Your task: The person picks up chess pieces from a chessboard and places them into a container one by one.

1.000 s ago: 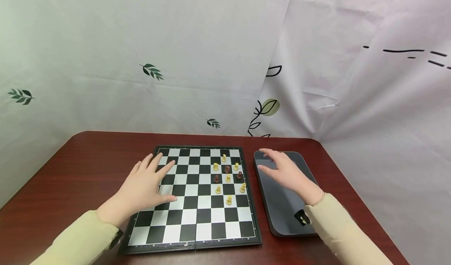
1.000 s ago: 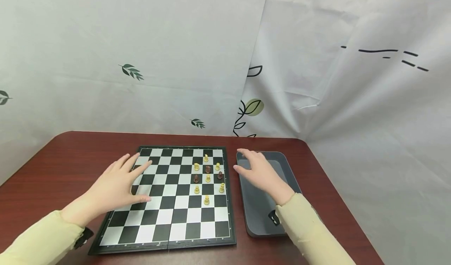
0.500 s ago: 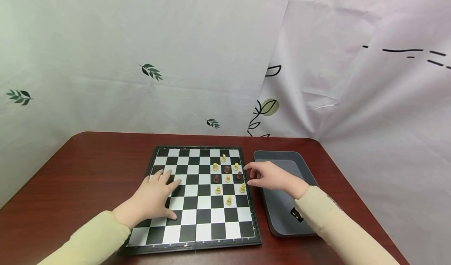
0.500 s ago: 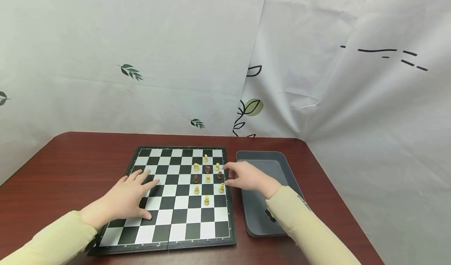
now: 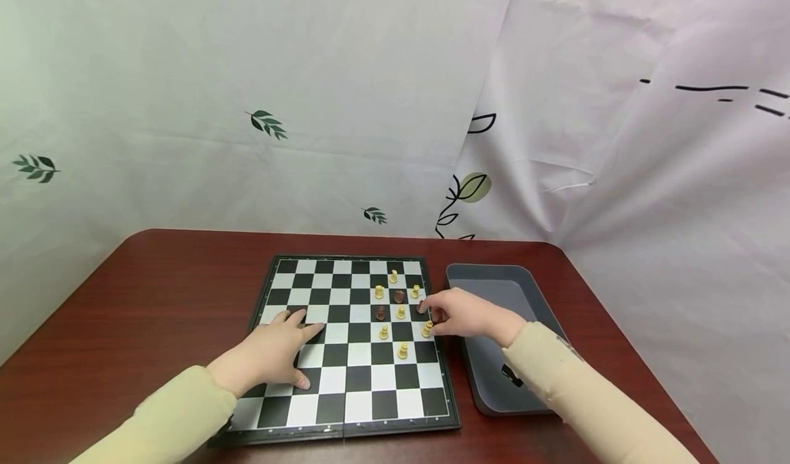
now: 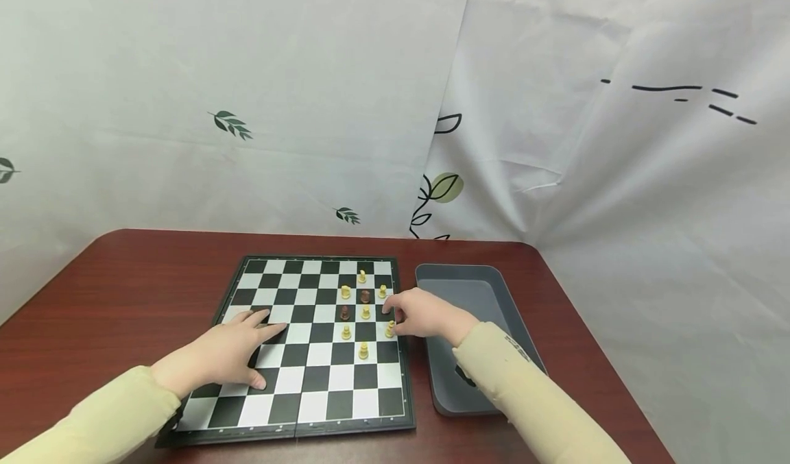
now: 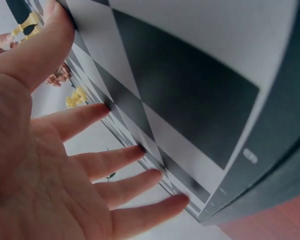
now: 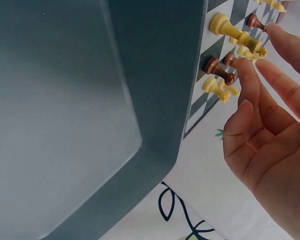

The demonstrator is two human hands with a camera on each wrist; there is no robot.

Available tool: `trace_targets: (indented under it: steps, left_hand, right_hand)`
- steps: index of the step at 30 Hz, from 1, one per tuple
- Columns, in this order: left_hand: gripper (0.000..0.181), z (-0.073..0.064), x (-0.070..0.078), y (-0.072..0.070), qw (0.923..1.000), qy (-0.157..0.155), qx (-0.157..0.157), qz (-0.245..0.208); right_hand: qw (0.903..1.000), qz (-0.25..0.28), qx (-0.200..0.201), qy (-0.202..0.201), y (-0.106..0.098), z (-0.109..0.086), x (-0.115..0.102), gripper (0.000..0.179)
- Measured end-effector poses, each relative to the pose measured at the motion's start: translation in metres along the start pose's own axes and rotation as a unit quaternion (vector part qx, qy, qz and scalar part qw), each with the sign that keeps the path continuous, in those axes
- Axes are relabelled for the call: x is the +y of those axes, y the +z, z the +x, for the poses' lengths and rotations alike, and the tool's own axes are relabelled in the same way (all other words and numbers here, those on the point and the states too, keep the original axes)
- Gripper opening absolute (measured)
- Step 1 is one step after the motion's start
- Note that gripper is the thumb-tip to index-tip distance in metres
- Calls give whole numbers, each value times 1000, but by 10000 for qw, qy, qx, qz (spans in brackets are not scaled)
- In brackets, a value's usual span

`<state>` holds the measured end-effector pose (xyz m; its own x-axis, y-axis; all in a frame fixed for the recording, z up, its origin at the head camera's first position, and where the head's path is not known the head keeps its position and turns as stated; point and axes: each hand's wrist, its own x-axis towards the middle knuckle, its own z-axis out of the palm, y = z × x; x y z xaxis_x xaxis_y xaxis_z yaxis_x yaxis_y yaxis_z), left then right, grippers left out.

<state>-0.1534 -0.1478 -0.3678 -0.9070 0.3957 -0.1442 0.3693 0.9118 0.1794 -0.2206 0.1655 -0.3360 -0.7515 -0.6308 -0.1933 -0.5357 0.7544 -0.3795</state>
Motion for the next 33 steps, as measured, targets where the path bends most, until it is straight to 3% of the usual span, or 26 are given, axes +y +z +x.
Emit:
trace_targets:
  steps: [4,13,33]
  left_hand:
    - [90,1,1,0,9998,-31,-160,-135]
    - [90,1,2,1,9998,-3,-154,-135]
    - [90,0,3,1,9997,-103,-180,-136]
  right_hand:
    - [9999,-6,-122,-23,3,3,2,28]
    - [9991,360,-236,-63,10,5,11,21]
    - [9976,559,167,-380,19,5,20,3]
